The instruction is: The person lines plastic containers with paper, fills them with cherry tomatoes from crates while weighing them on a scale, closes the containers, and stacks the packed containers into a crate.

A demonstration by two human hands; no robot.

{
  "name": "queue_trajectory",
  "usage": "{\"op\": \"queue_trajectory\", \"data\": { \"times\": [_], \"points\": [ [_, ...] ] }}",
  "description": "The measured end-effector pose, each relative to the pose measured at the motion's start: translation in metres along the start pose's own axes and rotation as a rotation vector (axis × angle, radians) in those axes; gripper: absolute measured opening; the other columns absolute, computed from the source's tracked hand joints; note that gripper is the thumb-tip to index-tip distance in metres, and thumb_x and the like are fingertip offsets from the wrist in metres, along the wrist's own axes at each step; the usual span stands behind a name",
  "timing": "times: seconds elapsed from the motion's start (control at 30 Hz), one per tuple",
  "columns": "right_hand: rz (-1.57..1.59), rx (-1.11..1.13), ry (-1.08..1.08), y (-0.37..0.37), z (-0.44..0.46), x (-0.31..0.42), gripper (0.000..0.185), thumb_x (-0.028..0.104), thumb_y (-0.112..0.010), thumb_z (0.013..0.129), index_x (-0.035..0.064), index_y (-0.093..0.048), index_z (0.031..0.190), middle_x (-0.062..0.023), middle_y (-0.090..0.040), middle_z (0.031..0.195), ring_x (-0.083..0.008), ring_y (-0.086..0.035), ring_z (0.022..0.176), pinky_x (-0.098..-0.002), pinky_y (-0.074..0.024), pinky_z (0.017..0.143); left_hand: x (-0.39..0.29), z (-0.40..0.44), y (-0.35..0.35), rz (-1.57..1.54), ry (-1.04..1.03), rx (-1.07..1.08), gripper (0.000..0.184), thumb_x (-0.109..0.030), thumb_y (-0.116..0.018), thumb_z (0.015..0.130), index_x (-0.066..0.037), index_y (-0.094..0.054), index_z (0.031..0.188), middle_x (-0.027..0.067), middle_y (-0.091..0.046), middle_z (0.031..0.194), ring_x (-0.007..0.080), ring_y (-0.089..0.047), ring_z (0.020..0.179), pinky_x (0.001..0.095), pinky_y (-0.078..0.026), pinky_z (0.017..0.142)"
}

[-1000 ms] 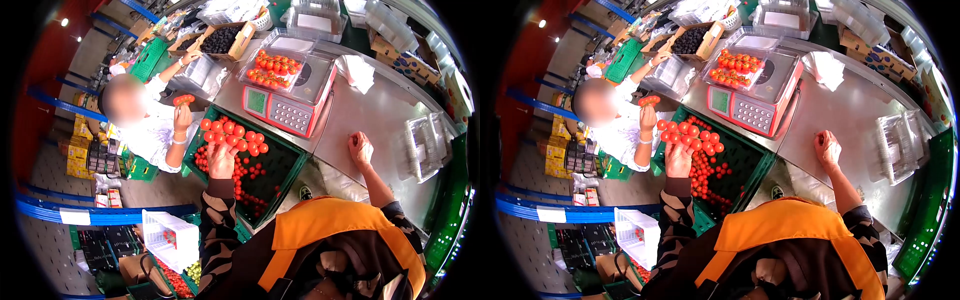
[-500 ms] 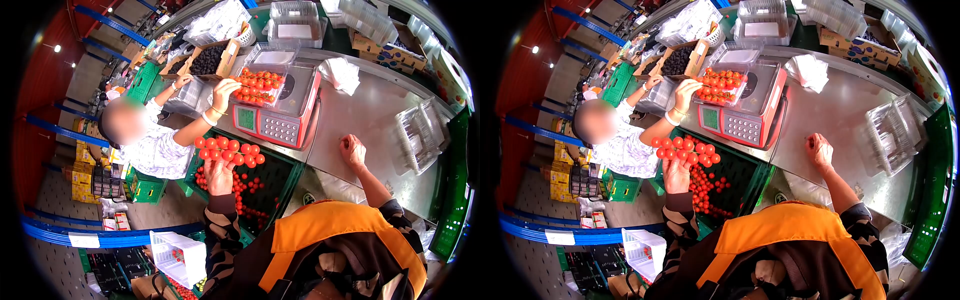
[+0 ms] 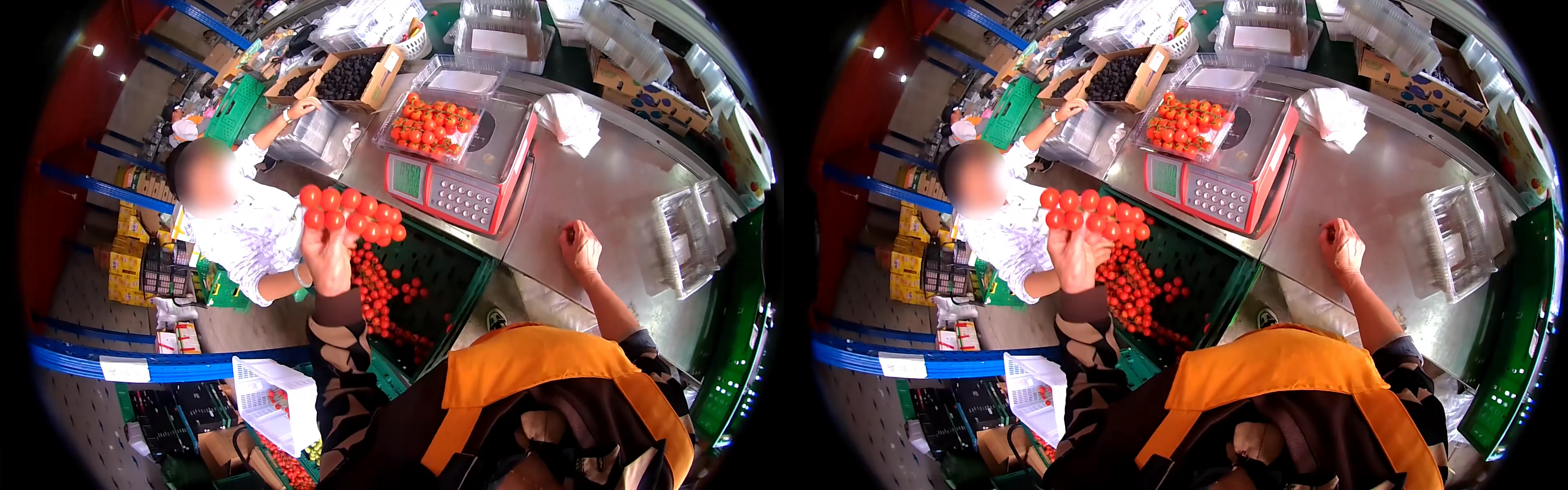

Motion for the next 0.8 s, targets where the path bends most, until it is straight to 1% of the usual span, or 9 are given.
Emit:
{"op": "queue_trajectory", "data": {
  "times": [0.13,0.2,0.27,0.33,0.47,0.5,0.63,0.73,0.8],
  "points": [
    [-0.002,-0.002,-0.003,0.001,0.001,-0.001,0.009,0.012,-0.065,0.079,0.0094,-0.058,0.085,-0.0076,-0.063,0.084,-0.0285,-0.063,0.081,-0.0409,-0.0511,0.070,-0.031,0.067,-0.044,0.215,-0.383,0.021,0.030,0.003,-0.065,0.090,0.003,-0.059,0.119,0.0077,-0.065,0.110,0.0160,-0.064,0.096,0.0296,-0.055,0.078],
    [0.001,-0.003,0.003,-0.002,0.001,-0.003,0.009,0.013,-0.065,0.079,0.0095,-0.058,0.085,-0.0074,-0.063,0.084,-0.0282,-0.063,0.081,-0.0408,-0.0512,0.070,-0.011,0.109,-0.061,0.372,-0.410,0.157,0.029,0.010,-0.064,0.085,0.001,-0.064,0.114,0.0091,-0.067,0.106,0.0174,-0.066,0.091,0.0309,-0.055,0.075],
    [0.003,-0.001,0.000,-0.005,0.002,-0.007,0.010,0.013,-0.065,0.079,0.0096,-0.058,0.085,-0.0072,-0.063,0.084,-0.0279,-0.063,0.081,-0.0407,-0.0512,0.071,-0.036,0.112,-0.122,0.957,-0.789,0.288,0.033,0.014,-0.059,0.080,0.000,-0.066,0.109,0.0118,-0.069,0.102,0.0242,-0.068,0.094,0.0318,-0.054,0.080],
    [0.004,0.010,-0.012,-0.007,0.001,-0.011,0.010,0.013,-0.065,0.079,0.0096,-0.058,0.085,-0.0070,-0.063,0.084,-0.0277,-0.063,0.082,-0.0407,-0.0513,0.071,-0.006,0.132,-0.139,1.101,-0.794,0.341,0.031,0.011,-0.061,0.079,-0.006,-0.069,0.104,0.0116,-0.067,0.100,0.0299,-0.067,0.092,0.0340,-0.054,0.078],
    [0.021,-0.016,-0.001,-0.006,0.001,-0.011,0.007,0.012,-0.063,0.079,0.0092,-0.060,0.084,-0.0076,-0.063,0.081,-0.0271,-0.064,0.077,-0.0395,-0.0515,0.068,0.074,0.151,-0.150,1.454,-0.864,0.490,0.024,-0.006,-0.063,0.083,-0.014,-0.069,0.105,0.0051,-0.062,0.098,0.0268,-0.065,0.087,0.0389,-0.054,0.075],
    [0.001,-0.024,0.003,-0.006,0.001,-0.011,0.007,0.012,-0.063,0.079,0.0093,-0.060,0.084,-0.0077,-0.063,0.080,-0.0271,-0.064,0.076,-0.0394,-0.0516,0.067,0.079,0.141,-0.159,1.424,-0.928,0.500,0.023,-0.008,-0.062,0.082,-0.014,-0.069,0.104,0.0052,-0.061,0.100,0.0253,-0.063,0.092,0.0385,-0.053,0.078],
    [0.009,-0.012,-0.003,-0.003,0.001,-0.008,0.008,0.012,-0.064,0.079,0.0093,-0.060,0.085,-0.0075,-0.063,0.080,-0.0272,-0.064,0.076,-0.0393,-0.0515,0.068,0.093,0.122,-0.163,1.282,-0.827,0.450,0.025,-0.006,-0.061,0.083,-0.012,-0.068,0.106,0.0059,-0.063,0.102,0.0268,-0.062,0.098,0.0391,-0.053,0.079],
    [0.024,-0.004,-0.004,0.001,0.001,-0.002,0.008,0.013,-0.064,0.079,0.0088,-0.059,0.085,-0.0077,-0.063,0.080,-0.0272,-0.064,0.076,-0.0393,-0.0514,0.068,0.091,0.114,-0.146,1.113,-0.634,0.405,0.025,-0.003,-0.059,0.086,-0.010,-0.067,0.109,0.0082,-0.063,0.107,0.0294,-0.063,0.097,0.0399,-0.053,0.079],
    [0.032,-0.004,-0.001,-0.001,0.002,-0.005,0.008,0.012,-0.064,0.079,0.0093,-0.059,0.085,-0.0076,-0.063,0.080,-0.0280,-0.063,0.077,-0.0406,-0.0510,0.068,0.069,0.102,-0.132,0.970,-0.707,0.318,0.025,0.001,-0.057,0.089,-0.006,-0.065,0.111,0.0140,-0.063,0.109,0.0314,-0.064,0.097,0.0382,-0.053,0.082]
  ]
}}
Point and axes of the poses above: each hand's wrist, its own z-axis towards the middle knuckle, its own y-axis out of the back of the hand, x = y × z, the point moved 8 cm from there along z, towards the middle knuckle
